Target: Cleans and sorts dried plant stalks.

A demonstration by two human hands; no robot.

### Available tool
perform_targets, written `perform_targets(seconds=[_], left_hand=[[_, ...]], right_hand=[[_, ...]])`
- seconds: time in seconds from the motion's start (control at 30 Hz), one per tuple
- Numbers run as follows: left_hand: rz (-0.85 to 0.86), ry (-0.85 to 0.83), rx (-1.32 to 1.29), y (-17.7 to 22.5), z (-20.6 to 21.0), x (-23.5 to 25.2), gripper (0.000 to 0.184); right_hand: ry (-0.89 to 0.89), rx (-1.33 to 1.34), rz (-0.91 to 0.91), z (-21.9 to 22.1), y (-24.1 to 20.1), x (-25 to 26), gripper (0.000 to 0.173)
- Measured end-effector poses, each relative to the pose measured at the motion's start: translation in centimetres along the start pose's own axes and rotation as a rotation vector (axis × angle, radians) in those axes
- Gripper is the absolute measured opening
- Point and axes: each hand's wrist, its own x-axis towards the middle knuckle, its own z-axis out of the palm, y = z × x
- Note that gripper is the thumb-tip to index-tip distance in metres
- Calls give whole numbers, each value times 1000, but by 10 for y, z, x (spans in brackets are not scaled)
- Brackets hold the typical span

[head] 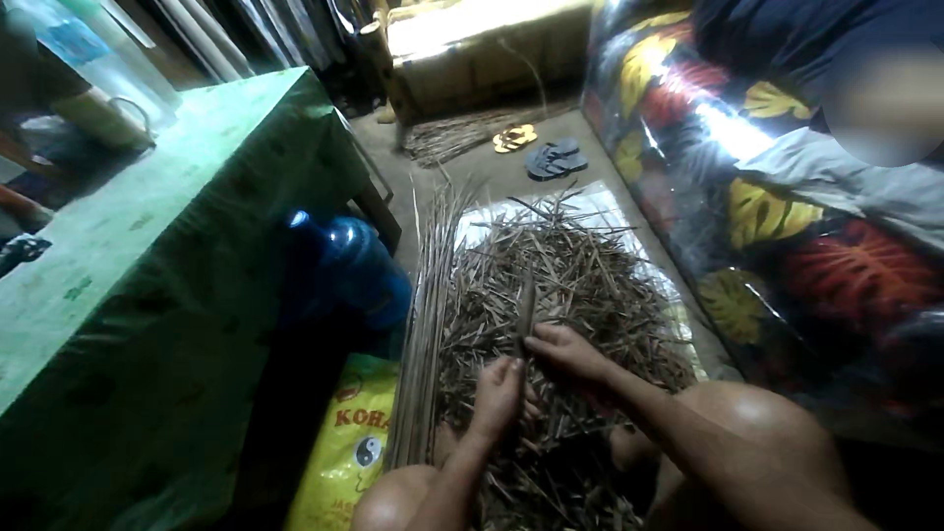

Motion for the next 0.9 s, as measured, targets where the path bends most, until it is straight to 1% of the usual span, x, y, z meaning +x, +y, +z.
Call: perform_targets(seconds=[0.07,0.17,0.27,0.37,0.43,0.5,0.57,0.6,0.63,0.67,0.7,0.77,0.83,0.9], left_hand=[[-17,1,-12,2,0,-1,30],[-66,-36,-90,6,-4,-3,33],[-112,-53,-163,8,-6,-3,33],[-146,-67,-207,10,-7,-4,34],[-159,-88,-228,11,-9,-5,34],[-177,-128,-233,10,-9,-8,34],[-187,-147,-197,10,-8,-12,33],[-190,-152,-180,9,-8,-13,33],[-190,-155,-178,8,-8,-13,33],[-187,-156,-182,7,-9,-12,33],[-185,-151,-192,8,-10,-12,33],[-186,-133,-205,9,-10,-10,32],[-180,-126,-207,11,-10,-10,33],[-175,-132,-212,11,-10,-9,33]], right_hand=[[2,-116,-106,-1,5,3,18],[-9,-365,-268,-11,8,6,26],[-1,-508,-372,-18,9,9,30],[18,-654,-434,-27,8,12,32],[105,-805,-465,-32,6,14,34],[271,-855,-462,-41,5,19,34],[453,-752,-382,-50,-3,23,35],[503,-674,-318,-54,-11,22,36],[530,-622,-298,-57,-16,23,34],[509,-575,-293,-57,-18,22,32],[439,-533,-284,-54,-19,19,31],[180,-448,-188,-44,-20,9,33],[-48,-450,-116,-34,-16,3,32],[-139,-509,-167,-28,-8,4,30]])
